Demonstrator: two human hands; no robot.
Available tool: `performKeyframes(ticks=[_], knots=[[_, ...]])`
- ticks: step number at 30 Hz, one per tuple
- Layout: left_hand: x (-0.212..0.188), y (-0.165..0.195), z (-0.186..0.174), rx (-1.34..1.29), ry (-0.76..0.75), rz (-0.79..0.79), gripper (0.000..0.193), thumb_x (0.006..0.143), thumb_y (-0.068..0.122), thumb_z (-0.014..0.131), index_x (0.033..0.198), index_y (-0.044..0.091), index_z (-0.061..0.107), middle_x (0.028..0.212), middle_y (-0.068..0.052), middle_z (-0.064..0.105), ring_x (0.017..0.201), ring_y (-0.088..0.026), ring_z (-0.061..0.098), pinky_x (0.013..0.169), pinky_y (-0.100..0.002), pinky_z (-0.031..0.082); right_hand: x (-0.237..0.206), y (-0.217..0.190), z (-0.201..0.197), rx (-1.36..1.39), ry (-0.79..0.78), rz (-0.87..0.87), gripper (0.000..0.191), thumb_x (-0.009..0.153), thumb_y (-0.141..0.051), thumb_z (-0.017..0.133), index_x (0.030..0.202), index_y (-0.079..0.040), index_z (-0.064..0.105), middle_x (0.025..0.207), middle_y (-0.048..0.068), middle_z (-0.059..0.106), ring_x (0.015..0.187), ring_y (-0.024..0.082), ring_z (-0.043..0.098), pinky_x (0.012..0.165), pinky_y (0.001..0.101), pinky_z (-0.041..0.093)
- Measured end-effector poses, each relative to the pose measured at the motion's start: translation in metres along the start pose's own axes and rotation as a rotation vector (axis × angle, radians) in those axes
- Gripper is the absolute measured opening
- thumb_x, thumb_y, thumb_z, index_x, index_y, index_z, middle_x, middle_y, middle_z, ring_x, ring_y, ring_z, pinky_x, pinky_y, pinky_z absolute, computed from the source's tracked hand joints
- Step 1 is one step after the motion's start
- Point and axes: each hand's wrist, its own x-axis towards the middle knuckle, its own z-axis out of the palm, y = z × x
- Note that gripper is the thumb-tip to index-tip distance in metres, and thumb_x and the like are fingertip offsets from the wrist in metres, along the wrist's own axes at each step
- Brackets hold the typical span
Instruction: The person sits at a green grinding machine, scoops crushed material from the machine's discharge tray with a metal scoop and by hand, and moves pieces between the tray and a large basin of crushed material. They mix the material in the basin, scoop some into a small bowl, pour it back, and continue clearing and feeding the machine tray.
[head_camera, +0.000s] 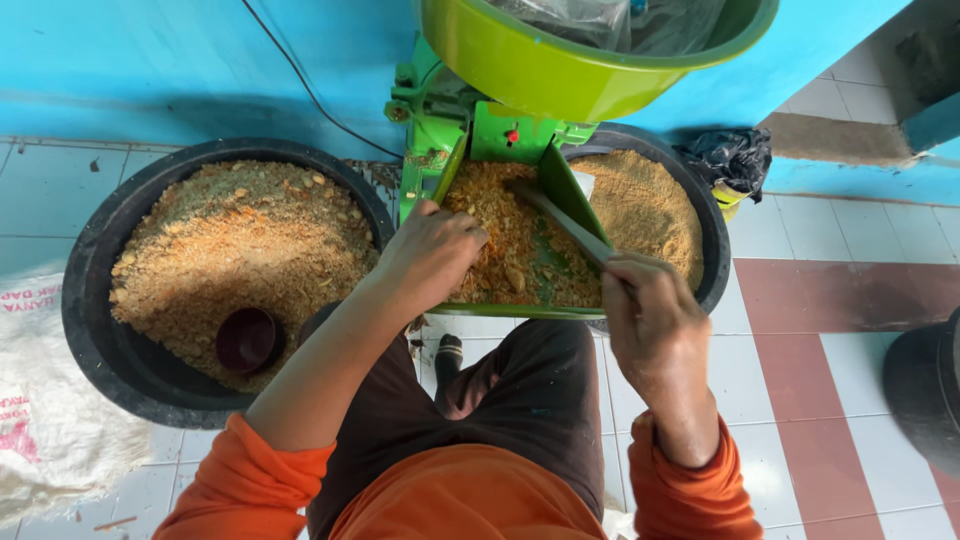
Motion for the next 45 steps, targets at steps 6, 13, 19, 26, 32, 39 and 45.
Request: performKeyframes(ticks=[6, 13, 19, 26, 32, 39, 45], knots=[[0.011, -0.008, 0.017, 0.021, -0.071, 0.012, 0.024, 0.083, 0.001, 0.065, 0.102, 0.012, 0.075, 0.095, -0.008, 0.071, 0.094, -0.026, 0.069, 0.09, -0.048, 0.043, -0.002, 0.006, 0.012, -0.003, -0.056, -0.06, 0.011, 0.096, 0.002, 0.072, 0.105, 0.003, 0.066, 0.109, 0.017, 0.073, 0.093, 0.029, 0.075, 0.077, 0.0356, 0.062], [0.024, -0.011, 0.023, 0.043, -0.168, 0.006, 0.012, 0.087, 0.006, 0.066, 0.095, 0.01, 0.074, 0.097, -0.011, 0.07, 0.097, -0.027, 0.068, 0.091, -0.052, 0.044, -0.005, 0.009, 0.008, -0.037, 0.014, -0.048, 0.012, 0.098, 0.001, 0.072, 0.108, 0.001, 0.065, 0.113, 0.015, 0.073, 0.101, 0.028, 0.075, 0.085, 0.0364, 0.063], [0.041, -0.015, 0.028, -0.029, -0.089, -0.038, 0.008, 0.091, 0.007, 0.066, 0.095, 0.007, 0.072, 0.096, -0.014, 0.069, 0.094, -0.027, 0.068, 0.092, -0.052, 0.049, -0.012, -0.001, -0.012, 0.015, -0.074, 0.017, 0.015, 0.092, 0.002, 0.074, 0.107, 0.002, 0.068, 0.111, 0.016, 0.074, 0.096, 0.025, 0.075, 0.077, 0.0322, 0.063], [0.087, -0.024, 0.034, -0.071, 0.105, -0.147, 0.009, 0.086, 0.001, 0.066, 0.093, 0.006, 0.07, 0.093, -0.015, 0.07, 0.088, -0.03, 0.069, 0.079, -0.054, 0.053, -0.041, -0.011, -0.064, -0.057, -0.025, 0.153, 0.012, 0.093, 0.001, 0.074, 0.104, 0.002, 0.068, 0.112, 0.014, 0.075, 0.097, 0.024, 0.077, 0.075, 0.0308, 0.063], [0.051, -0.017, 0.026, -0.034, -0.331, -0.356, 0.012, 0.098, 0.001, 0.061, 0.09, 0.0, 0.069, 0.094, -0.018, 0.072, 0.076, -0.025, 0.073, 0.063, -0.039, 0.063, -0.015, -0.005, -0.033, 0.051, -0.076, 0.03, 0.012, 0.096, 0.001, 0.072, 0.106, 0.003, 0.066, 0.114, 0.014, 0.074, 0.099, 0.024, 0.077, 0.079, 0.0308, 0.064], [0.005, 0.004, 0.001, 0.017, -0.07, -0.28, 0.016, 0.08, -0.002, 0.07, 0.096, 0.001, 0.072, 0.096, -0.016, 0.073, 0.077, -0.029, 0.074, 0.06, -0.041, 0.062, -0.006, -0.004, 0.005, -0.006, 0.038, -0.056, 0.012, 0.095, 0.0, 0.073, 0.105, 0.0, 0.068, 0.111, 0.015, 0.075, 0.098, 0.027, 0.076, 0.08, 0.0349, 0.062], [-0.013, 0.011, -0.003, 0.002, 0.223, -0.168, 0.009, 0.076, 0.006, 0.07, 0.085, 0.003, 0.072, 0.09, -0.014, 0.074, 0.082, -0.029, 0.075, 0.063, -0.041, 0.061, -0.006, -0.02, 0.016, 0.052, 0.067, -0.02, 0.012, 0.097, 0.0, 0.073, 0.107, 0.001, 0.066, 0.113, 0.016, 0.074, 0.101, 0.029, 0.076, 0.083, 0.0346, 0.063]])
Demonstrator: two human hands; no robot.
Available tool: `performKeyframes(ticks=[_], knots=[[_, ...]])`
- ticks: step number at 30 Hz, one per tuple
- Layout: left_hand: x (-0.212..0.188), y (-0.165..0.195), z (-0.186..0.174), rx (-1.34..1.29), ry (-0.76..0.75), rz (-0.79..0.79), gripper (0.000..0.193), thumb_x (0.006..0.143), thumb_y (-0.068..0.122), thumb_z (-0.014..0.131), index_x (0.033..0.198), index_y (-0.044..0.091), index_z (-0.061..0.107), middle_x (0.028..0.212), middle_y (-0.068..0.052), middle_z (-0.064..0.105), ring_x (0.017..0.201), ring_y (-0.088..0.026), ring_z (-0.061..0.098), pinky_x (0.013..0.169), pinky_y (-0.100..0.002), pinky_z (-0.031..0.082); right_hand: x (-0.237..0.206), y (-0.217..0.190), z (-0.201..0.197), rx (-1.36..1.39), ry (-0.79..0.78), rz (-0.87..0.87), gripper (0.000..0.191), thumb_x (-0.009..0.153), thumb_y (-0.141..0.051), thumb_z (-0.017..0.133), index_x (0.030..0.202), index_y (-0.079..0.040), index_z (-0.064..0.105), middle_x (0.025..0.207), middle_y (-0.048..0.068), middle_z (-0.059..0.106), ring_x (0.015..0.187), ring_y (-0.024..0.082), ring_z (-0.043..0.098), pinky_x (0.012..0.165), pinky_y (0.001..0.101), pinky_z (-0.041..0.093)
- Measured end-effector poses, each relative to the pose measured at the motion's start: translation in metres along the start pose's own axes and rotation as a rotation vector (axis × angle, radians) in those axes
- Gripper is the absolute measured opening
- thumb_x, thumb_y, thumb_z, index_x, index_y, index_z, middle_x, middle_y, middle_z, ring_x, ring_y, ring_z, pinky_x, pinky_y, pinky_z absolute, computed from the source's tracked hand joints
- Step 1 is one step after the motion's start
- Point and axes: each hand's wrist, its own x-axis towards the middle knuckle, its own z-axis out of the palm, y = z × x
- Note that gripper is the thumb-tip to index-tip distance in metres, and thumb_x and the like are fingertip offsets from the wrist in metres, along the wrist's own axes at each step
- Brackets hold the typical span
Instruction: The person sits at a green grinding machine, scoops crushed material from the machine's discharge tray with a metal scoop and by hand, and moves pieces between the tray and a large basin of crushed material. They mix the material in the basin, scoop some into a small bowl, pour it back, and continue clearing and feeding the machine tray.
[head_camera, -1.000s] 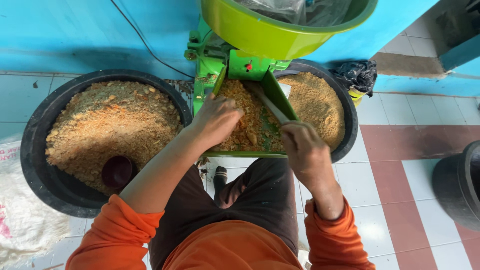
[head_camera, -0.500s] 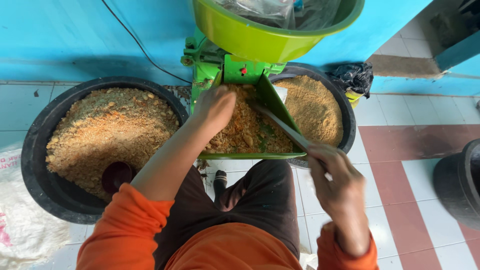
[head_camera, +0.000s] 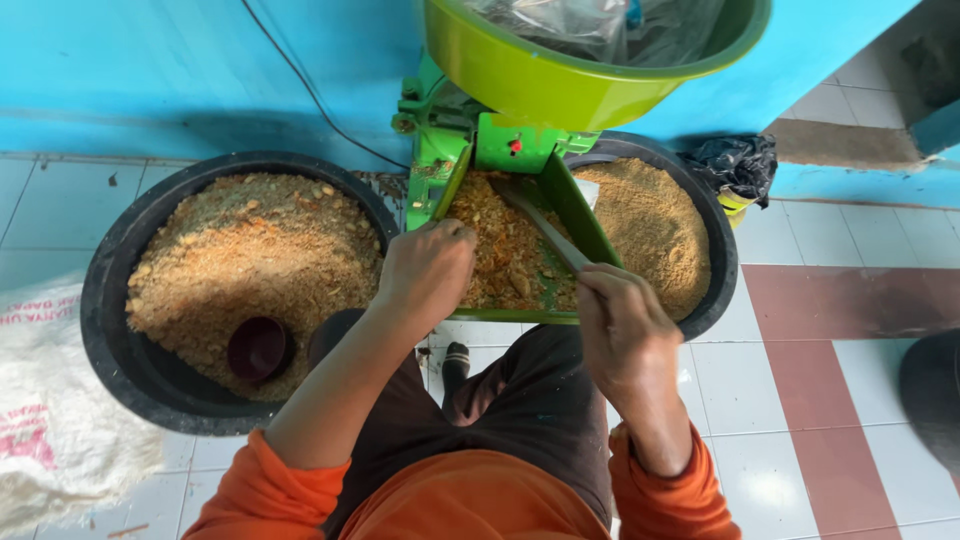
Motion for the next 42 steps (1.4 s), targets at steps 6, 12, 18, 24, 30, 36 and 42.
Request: performKeyframes(ticks=[6, 12, 18, 24, 30, 36, 42], knots=[[0.001, 0.002, -0.004, 0.058, -0.336, -0.101, 0.007, 0.085, 0.004, 0.065, 0.084, 0.006, 0.071, 0.075, -0.013, 0.072, 0.066, -0.026, 0.074, 0.058, -0.041, 0.059, 0.004, -0.001, 0.016, 0.006, -0.087, -0.038, 0.012, 0.096, 0.001, 0.072, 0.107, 0.002, 0.065, 0.113, 0.015, 0.074, 0.099, 0.028, 0.076, 0.085, 0.0354, 0.064], [0.0, 0.001, -0.006, 0.014, -0.207, -0.031, 0.013, 0.084, 0.008, 0.066, 0.073, 0.008, 0.072, 0.078, -0.012, 0.073, 0.071, -0.027, 0.074, 0.061, -0.041, 0.058, -0.016, 0.005, -0.031, -0.089, 0.03, 0.156, 0.013, 0.096, -0.006, 0.076, 0.106, -0.001, 0.069, 0.108, 0.013, 0.076, 0.082, 0.021, 0.076, 0.067, 0.0308, 0.06], [-0.001, 0.002, -0.006, -0.032, -0.188, -0.021, 0.022, 0.089, 0.024, 0.071, 0.075, 0.008, 0.075, 0.074, -0.011, 0.073, 0.069, -0.028, 0.073, 0.063, -0.044, 0.057, -0.013, 0.032, -0.002, -0.099, -0.069, -0.005, 0.015, 0.094, -0.006, 0.075, 0.107, -0.001, 0.07, 0.112, 0.013, 0.076, 0.092, 0.025, 0.076, 0.075, 0.0343, 0.062], [0.001, 0.003, -0.003, 0.039, -0.248, 0.012, 0.009, 0.088, 0.012, 0.068, 0.087, 0.008, 0.076, 0.086, -0.01, 0.074, 0.079, -0.025, 0.074, 0.065, -0.041, 0.059, 0.0, 0.026, -0.024, -0.096, -0.034, -0.031, 0.014, 0.095, -0.004, 0.077, 0.107, -0.002, 0.069, 0.108, 0.014, 0.077, 0.084, 0.02, 0.075, 0.069, 0.0313, 0.061], [0.019, 0.004, 0.01, 0.022, -0.52, 0.172, 0.02, 0.096, 0.024, 0.063, 0.095, 0.009, 0.076, 0.097, -0.007, 0.074, 0.104, -0.025, 0.065, 0.091, -0.044, 0.054, 0.002, -0.015, -0.137, -0.387, -0.106, 0.147, 0.02, 0.087, -0.006, 0.084, 0.102, -0.003, 0.072, 0.089, 0.012, 0.075, 0.064, 0.019, 0.067, 0.059, 0.0322, 0.053], [0.025, 0.003, 0.027, 0.1, -0.499, 0.255, 0.035, 0.093, 0.019, 0.057, 0.125, 0.009, 0.068, 0.118, -0.01, 0.067, 0.116, -0.029, 0.055, 0.096, -0.049, 0.046, 0.013, -0.034, -0.134, -0.355, -0.172, 0.136, 0.017, 0.095, -0.009, 0.081, 0.108, -0.007, 0.07, 0.101, 0.007, 0.076, 0.075, 0.013, 0.073, 0.064, 0.0271, 0.058], [0.011, -0.007, 0.027, 0.073, -0.21, 0.217, 0.03, 0.092, 0.024, 0.059, 0.107, 0.003, 0.073, 0.127, -0.016, 0.066, 0.12, -0.032, 0.051, 0.098, -0.051, 0.042, 0.009, 0.002, -0.068, -0.101, -0.119, -0.026, 0.015, 0.095, -0.002, 0.077, 0.105, 0.0, 0.066, 0.106, 0.014, 0.074, 0.083, 0.022, 0.076, 0.068, 0.0301, 0.061]])
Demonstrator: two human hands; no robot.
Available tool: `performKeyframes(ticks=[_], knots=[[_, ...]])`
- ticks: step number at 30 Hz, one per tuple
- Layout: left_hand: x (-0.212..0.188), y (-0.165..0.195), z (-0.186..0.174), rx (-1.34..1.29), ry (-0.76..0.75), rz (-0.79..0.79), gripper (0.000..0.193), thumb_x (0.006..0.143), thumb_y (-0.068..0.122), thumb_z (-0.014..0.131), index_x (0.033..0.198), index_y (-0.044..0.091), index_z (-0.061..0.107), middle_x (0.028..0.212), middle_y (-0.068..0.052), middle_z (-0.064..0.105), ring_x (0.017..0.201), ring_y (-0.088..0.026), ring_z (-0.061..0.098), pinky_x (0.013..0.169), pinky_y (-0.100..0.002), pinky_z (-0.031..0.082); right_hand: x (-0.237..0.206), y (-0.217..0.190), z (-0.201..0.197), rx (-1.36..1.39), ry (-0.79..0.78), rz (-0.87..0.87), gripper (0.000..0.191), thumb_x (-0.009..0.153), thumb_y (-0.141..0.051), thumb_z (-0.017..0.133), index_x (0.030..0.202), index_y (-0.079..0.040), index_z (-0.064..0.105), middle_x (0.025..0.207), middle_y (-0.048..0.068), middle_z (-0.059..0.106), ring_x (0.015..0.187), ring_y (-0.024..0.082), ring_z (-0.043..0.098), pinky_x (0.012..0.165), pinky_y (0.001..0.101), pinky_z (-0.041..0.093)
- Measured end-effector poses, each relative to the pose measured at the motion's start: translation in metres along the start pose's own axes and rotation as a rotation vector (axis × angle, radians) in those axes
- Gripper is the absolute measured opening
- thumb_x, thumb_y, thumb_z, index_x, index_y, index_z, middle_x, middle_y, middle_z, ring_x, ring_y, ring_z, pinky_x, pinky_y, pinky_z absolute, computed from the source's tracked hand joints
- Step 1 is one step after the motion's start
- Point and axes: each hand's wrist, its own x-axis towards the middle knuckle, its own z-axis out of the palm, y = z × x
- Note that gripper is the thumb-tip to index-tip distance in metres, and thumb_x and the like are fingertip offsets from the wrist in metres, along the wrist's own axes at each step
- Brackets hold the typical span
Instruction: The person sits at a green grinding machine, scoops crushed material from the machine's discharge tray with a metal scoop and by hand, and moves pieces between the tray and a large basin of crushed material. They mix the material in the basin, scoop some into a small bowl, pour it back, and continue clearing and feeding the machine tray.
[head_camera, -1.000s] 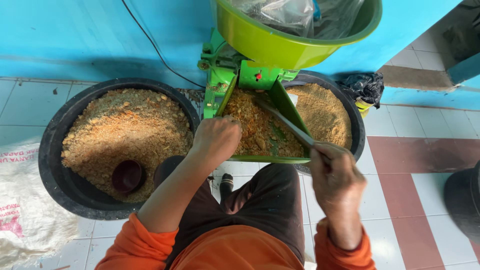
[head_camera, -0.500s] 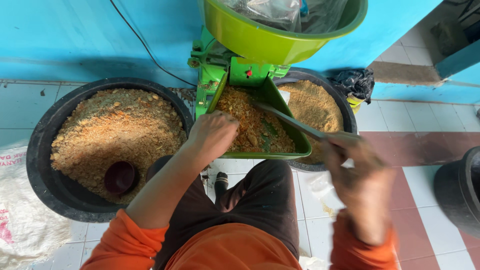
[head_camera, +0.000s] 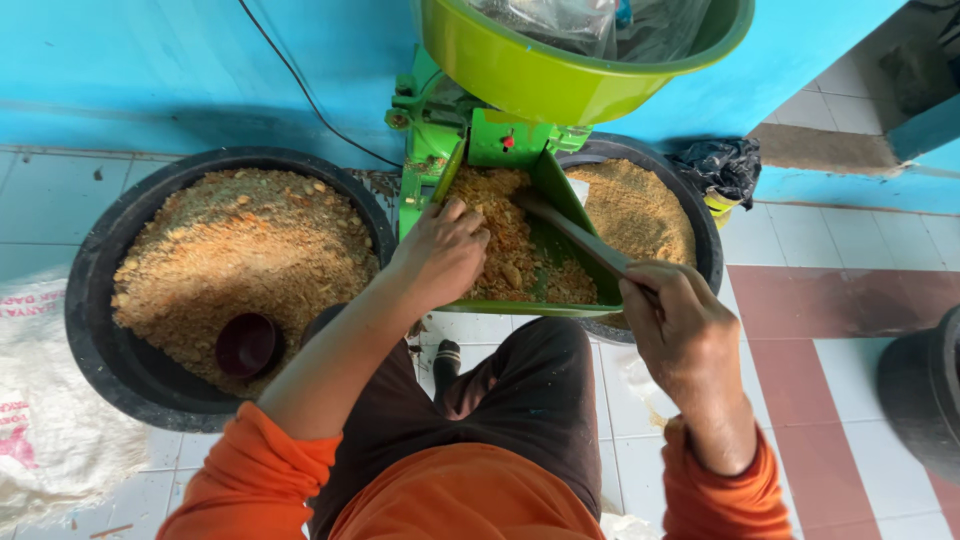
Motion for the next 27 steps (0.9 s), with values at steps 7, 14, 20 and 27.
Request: performKeyframes(ticks=[7, 14, 20, 27], knots=[[-0.001, 0.007, -0.01, 0.069, -0.103, -0.126, 0.029, 0.094, 0.018, 0.059, 0.105, -0.006, 0.071, 0.115, -0.024, 0.07, 0.135, -0.038, 0.047, 0.107, -0.052, 0.036, -0.005, 0.01, 0.048, 0.058, 0.029, -0.035, 0.012, 0.095, -0.001, 0.075, 0.102, 0.002, 0.065, 0.109, 0.016, 0.075, 0.094, 0.029, 0.076, 0.077, 0.034, 0.063], [0.006, 0.005, -0.021, 0.058, -0.189, -0.166, 0.023, 0.086, 0.005, 0.061, 0.105, -0.002, 0.073, 0.112, -0.019, 0.071, 0.137, -0.038, 0.044, 0.111, -0.061, 0.029, -0.003, 0.015, 0.077, 0.044, 0.082, -0.031, 0.013, 0.096, -0.002, 0.074, 0.106, 0.0, 0.067, 0.112, 0.015, 0.074, 0.098, 0.029, 0.076, 0.083, 0.0358, 0.063], [-0.005, -0.02, -0.066, 0.021, -0.334, -0.043, 0.02, 0.084, 0.028, 0.075, 0.091, 0.01, 0.076, 0.104, -0.008, 0.073, 0.115, -0.027, 0.057, 0.104, -0.052, 0.038, -0.008, 0.031, 0.027, 0.02, 0.093, 0.034, 0.013, 0.101, 0.0, 0.075, 0.11, -0.002, 0.067, 0.11, 0.013, 0.074, 0.089, 0.021, 0.073, 0.075, 0.031, 0.06], [0.012, -0.023, -0.051, 0.259, -0.441, 0.21, 0.023, 0.092, 0.019, 0.072, 0.069, 0.014, 0.073, 0.073, -0.001, 0.069, 0.099, -0.017, 0.056, 0.105, -0.043, 0.039, -0.038, 0.04, -0.026, 0.306, 0.145, 0.333, 0.009, 0.109, 0.002, 0.071, 0.113, 0.003, 0.064, 0.103, 0.012, 0.076, 0.081, 0.008, 0.07, 0.071, 0.0206, 0.057]])
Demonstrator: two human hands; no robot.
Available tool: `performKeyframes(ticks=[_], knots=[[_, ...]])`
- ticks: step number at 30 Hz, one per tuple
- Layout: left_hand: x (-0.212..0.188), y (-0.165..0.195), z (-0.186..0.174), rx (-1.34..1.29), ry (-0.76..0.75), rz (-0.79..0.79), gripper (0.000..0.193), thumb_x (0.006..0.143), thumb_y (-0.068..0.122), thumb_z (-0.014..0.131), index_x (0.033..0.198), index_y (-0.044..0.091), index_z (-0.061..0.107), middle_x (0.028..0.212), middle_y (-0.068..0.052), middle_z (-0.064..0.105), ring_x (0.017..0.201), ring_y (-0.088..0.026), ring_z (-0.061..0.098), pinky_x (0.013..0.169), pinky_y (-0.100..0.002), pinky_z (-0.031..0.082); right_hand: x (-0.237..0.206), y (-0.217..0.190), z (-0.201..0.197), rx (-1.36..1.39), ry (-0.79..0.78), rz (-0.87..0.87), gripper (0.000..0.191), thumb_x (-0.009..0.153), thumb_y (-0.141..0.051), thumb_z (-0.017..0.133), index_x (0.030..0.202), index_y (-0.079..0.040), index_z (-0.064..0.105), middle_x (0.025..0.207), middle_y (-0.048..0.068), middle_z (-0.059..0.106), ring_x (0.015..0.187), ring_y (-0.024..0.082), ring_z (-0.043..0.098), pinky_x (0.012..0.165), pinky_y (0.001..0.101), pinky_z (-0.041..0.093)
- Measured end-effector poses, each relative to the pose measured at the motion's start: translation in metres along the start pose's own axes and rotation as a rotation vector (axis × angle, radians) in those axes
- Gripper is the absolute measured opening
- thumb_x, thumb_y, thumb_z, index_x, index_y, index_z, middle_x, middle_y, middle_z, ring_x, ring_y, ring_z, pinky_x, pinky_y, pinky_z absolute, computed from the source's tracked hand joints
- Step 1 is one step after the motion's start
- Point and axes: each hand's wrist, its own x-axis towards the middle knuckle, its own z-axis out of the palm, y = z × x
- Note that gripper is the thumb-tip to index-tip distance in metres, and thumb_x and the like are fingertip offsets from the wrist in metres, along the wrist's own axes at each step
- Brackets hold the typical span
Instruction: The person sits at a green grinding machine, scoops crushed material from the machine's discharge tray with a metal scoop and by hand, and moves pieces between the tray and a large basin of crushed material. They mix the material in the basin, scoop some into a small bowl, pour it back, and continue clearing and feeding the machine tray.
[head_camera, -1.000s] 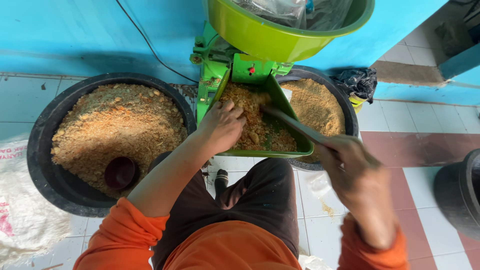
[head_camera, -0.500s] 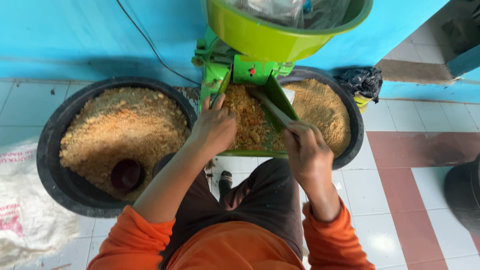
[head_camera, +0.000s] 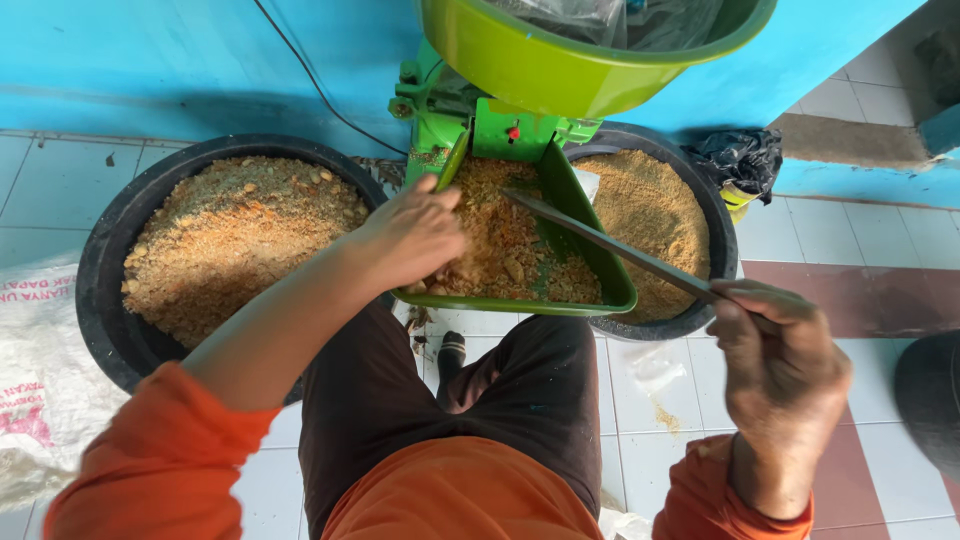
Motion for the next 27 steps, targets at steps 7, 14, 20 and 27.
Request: performKeyframes(ticks=[7, 14, 20, 27], knots=[[0.033, -0.009, 0.02, -0.104, 0.271, -0.179, 0.013, 0.09, 0.021, 0.071, 0.086, 0.01, 0.075, 0.087, -0.005, 0.071, 0.096, -0.02, 0.057, 0.096, -0.044, 0.04, 0.01, -0.028, -0.027, -0.116, 0.022, 0.074, 0.012, 0.098, 0.003, 0.069, 0.107, 0.003, 0.061, 0.099, 0.013, 0.073, 0.081, 0.011, 0.07, 0.07, 0.023, 0.057], [0.031, -0.025, 0.045, -0.161, 0.219, -0.164, 0.025, 0.084, 0.002, 0.061, 0.102, 0.008, 0.078, 0.117, -0.01, 0.072, 0.134, -0.033, 0.045, 0.11, -0.056, 0.03, 0.022, -0.038, 0.006, -0.275, -0.206, -0.188, 0.017, 0.092, 0.0, 0.077, 0.106, -0.001, 0.067, 0.102, 0.011, 0.076, 0.088, 0.017, 0.074, 0.07, 0.0298, 0.059], [0.065, -0.027, 0.055, -0.15, 0.105, -0.183, 0.021, 0.081, -0.001, 0.055, 0.089, -0.001, 0.075, 0.117, -0.022, 0.068, 0.153, -0.043, 0.017, 0.118, -0.072, 0.01, 0.018, -0.022, 0.04, -0.21, -0.102, -0.286, 0.018, 0.099, -0.001, 0.075, 0.11, 0.0, 0.06, 0.109, 0.013, 0.074, 0.09, 0.019, 0.076, 0.069, 0.0262, 0.063], [0.041, -0.015, 0.03, -0.407, -0.033, -0.268, 0.021, 0.095, 0.006, 0.057, 0.082, 0.0, 0.074, 0.109, -0.024, 0.067, 0.154, -0.048, 0.016, 0.119, -0.072, 0.011, 0.023, -0.02, 0.058, -0.221, -0.056, -0.325, 0.018, 0.097, 0.0, 0.076, 0.105, 0.001, 0.06, 0.108, 0.015, 0.073, 0.088, 0.024, 0.076, 0.068, 0.0309, 0.062]])
